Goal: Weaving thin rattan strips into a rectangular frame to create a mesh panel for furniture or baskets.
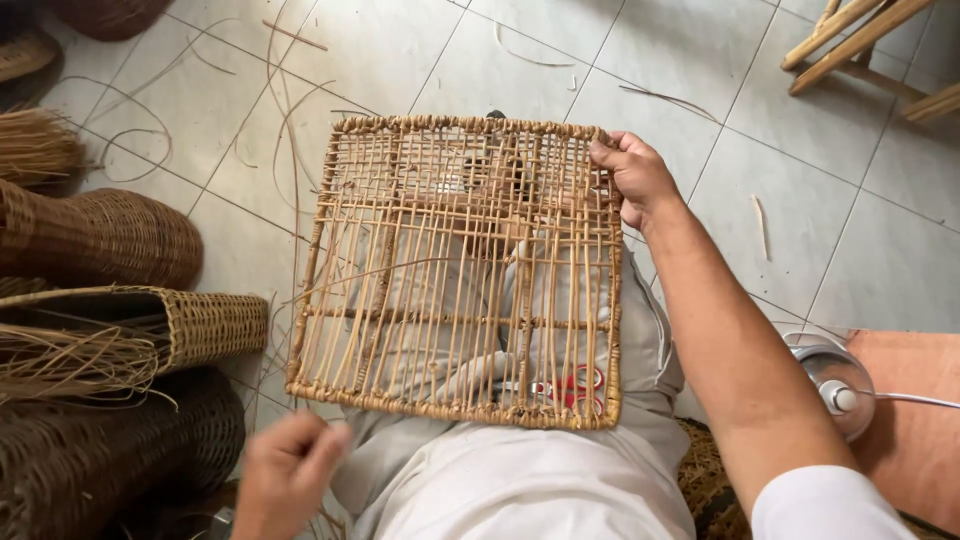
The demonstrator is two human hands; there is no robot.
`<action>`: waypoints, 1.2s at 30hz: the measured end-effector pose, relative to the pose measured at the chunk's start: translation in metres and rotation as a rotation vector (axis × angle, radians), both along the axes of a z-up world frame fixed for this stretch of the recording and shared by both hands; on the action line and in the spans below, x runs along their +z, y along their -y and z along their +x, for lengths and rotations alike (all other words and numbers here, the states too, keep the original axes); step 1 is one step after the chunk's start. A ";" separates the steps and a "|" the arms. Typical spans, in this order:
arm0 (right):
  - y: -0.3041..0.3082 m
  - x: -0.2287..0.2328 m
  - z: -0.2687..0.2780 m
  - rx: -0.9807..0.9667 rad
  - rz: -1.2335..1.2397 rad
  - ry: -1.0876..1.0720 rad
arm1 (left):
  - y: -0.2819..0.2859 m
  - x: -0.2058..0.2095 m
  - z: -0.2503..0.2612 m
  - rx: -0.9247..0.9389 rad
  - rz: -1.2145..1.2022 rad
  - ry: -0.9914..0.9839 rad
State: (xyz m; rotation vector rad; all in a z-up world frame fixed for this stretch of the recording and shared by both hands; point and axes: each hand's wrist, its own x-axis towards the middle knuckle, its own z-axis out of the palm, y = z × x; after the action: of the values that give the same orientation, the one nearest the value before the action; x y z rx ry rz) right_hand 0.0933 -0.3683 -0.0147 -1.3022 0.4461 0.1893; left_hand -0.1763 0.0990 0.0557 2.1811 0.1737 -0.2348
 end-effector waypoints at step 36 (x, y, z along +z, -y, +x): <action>-0.053 0.108 -0.119 0.472 -0.761 0.180 | -0.056 -0.036 0.171 0.168 -0.616 -0.194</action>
State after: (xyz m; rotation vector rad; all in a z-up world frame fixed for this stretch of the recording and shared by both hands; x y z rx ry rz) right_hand -0.0261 -0.3150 0.0930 -2.1478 0.0322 0.3080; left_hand -0.0049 0.1549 0.0194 1.5228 0.3425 -0.3518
